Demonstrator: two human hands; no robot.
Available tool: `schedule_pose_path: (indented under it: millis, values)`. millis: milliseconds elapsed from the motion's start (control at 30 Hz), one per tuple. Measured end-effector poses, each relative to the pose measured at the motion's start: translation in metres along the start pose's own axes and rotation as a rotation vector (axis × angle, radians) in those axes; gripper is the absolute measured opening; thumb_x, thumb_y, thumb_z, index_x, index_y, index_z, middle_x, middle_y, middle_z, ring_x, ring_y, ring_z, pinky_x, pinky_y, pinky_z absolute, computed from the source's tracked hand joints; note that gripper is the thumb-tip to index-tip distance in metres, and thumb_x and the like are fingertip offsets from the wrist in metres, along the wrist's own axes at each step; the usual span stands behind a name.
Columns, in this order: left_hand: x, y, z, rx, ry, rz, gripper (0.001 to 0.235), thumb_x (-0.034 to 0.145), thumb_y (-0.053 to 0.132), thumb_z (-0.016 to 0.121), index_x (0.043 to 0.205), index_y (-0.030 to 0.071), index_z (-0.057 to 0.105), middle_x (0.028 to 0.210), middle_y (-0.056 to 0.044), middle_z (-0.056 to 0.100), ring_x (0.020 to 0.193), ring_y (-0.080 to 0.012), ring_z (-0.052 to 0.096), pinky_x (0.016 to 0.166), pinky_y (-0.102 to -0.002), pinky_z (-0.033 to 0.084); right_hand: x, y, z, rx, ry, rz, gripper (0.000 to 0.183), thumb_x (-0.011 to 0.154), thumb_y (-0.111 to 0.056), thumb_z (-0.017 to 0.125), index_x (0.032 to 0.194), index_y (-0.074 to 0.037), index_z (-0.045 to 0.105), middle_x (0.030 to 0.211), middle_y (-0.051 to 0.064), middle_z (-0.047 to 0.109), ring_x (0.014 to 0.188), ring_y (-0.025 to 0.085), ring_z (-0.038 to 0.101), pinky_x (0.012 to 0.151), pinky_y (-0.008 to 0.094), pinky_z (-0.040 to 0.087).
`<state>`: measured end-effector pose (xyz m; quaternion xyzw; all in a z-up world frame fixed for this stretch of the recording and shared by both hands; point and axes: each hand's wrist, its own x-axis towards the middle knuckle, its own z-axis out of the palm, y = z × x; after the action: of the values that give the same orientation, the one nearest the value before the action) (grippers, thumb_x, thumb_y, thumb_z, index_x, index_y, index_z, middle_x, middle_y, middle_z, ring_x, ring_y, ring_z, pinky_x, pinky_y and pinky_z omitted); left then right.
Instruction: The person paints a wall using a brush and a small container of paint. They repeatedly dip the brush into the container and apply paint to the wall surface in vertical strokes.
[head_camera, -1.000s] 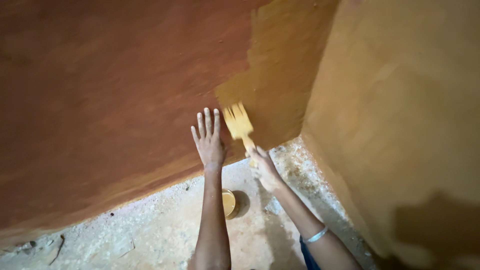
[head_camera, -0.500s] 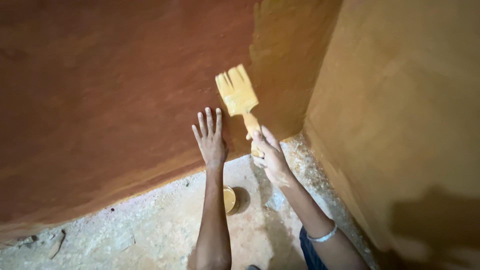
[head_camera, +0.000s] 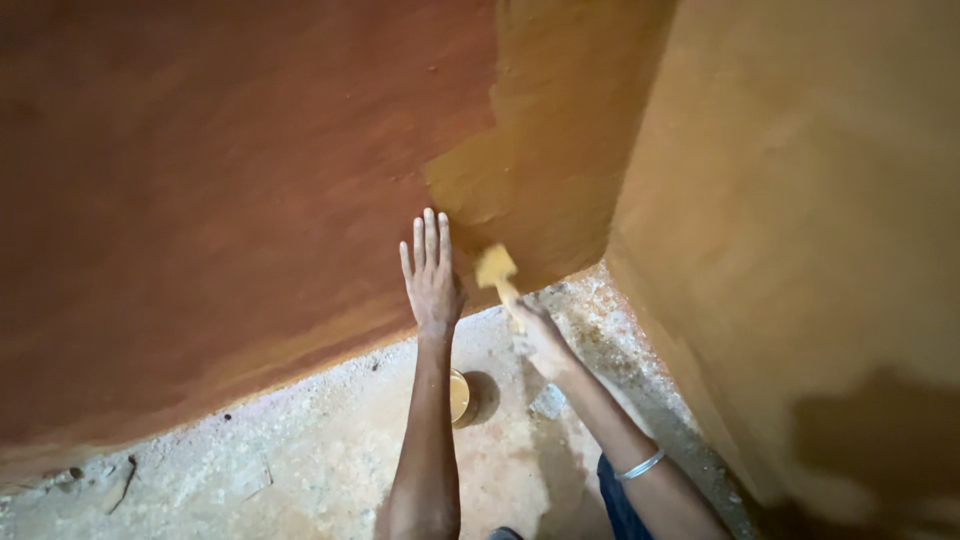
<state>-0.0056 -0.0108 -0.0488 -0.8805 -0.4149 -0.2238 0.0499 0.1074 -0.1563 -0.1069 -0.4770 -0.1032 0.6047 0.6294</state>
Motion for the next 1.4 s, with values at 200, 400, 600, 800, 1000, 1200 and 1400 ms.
schedule_pose_path:
  millis: [200, 400, 600, 800, 1000, 1200, 1400]
  values:
    - [-0.009, -0.001, 0.011, -0.050, 0.018, 0.007, 0.095, 0.074, -0.005, 0.056, 0.163, 0.009, 0.025, 0.172, -0.006, 0.020, 0.159, -0.0219, 0.019, 0.129, -0.047, 0.015, -0.045, -0.081, 0.031, 0.095, -0.197, -0.267, 0.020, 0.107, -0.029, 0.051, 0.106, -0.010, 0.056, 0.062, -0.007, 0.039, 0.045, 0.003, 0.030, 0.039, 0.020, 0.022]
    - [-0.007, 0.006, 0.016, -0.013, -0.023, 0.005, 0.095, 0.074, -0.005, 0.055, 0.163, 0.009, 0.025, 0.172, -0.005, 0.021, 0.159, -0.0207, 0.019, 0.128, -0.046, 0.016, -0.006, -0.040, 0.015, -0.007, -0.053, -0.144, 0.027, 0.107, -0.036, 0.055, 0.108, -0.009, 0.057, 0.064, -0.007, 0.040, 0.045, 0.003, 0.031, 0.038, 0.019, 0.023]
    - [-0.005, 0.015, 0.021, -0.020, -0.020, 0.085, 0.095, 0.076, -0.005, 0.055, 0.164, 0.010, 0.023, 0.172, -0.003, 0.019, 0.159, -0.0189, 0.018, 0.128, -0.045, 0.014, 0.012, 0.025, -0.030, 0.047, 0.160, 0.165, 0.025, 0.102, -0.032, 0.057, 0.120, -0.015, 0.060, 0.079, -0.007, 0.056, 0.054, 0.001, 0.045, 0.041, 0.018, 0.030]
    - [-0.001, 0.029, 0.025, 0.057, -0.033, 0.145, 0.095, 0.076, -0.007, 0.054, 0.165, 0.011, 0.023, 0.173, -0.001, 0.019, 0.159, -0.0163, 0.018, 0.130, -0.043, 0.012, -0.014, -0.050, -0.011, -0.065, 0.052, -0.129, 0.027, 0.102, -0.039, 0.053, 0.110, -0.014, 0.060, 0.068, -0.008, 0.045, 0.047, 0.003, 0.032, 0.038, 0.019, 0.023]
    - [0.006, 0.034, 0.022, -0.039, 0.044, 0.068, 0.094, 0.077, -0.005, 0.056, 0.164, 0.009, 0.024, 0.172, -0.004, 0.020, 0.159, -0.0185, 0.018, 0.130, -0.045, 0.012, -0.031, -0.082, -0.006, 0.094, -0.124, -0.306, 0.027, 0.107, -0.037, 0.055, 0.108, -0.010, 0.057, 0.065, -0.007, 0.036, 0.049, 0.001, 0.031, 0.040, 0.019, 0.022]
    - [0.002, 0.031, 0.012, -0.058, 0.033, -0.004, 0.095, 0.075, -0.005, 0.055, 0.163, 0.008, 0.024, 0.172, -0.006, 0.020, 0.159, -0.0211, 0.019, 0.130, -0.046, 0.012, 0.018, 0.007, -0.058, 0.123, 0.063, -0.032, 0.019, 0.103, -0.036, 0.058, 0.104, -0.017, 0.056, 0.066, -0.006, 0.043, 0.047, 0.004, 0.035, 0.039, 0.022, 0.024]
    - [-0.001, 0.024, 0.007, -0.031, 0.015, -0.040, 0.095, 0.075, -0.003, 0.056, 0.164, 0.007, 0.023, 0.173, -0.005, 0.017, 0.160, -0.0226, 0.016, 0.130, -0.047, 0.012, 0.004, 0.008, -0.053, 0.061, 0.019, 0.044, 0.022, 0.103, -0.035, 0.057, 0.106, -0.013, 0.058, 0.068, -0.008, 0.045, 0.048, 0.002, 0.035, 0.040, 0.020, 0.023]
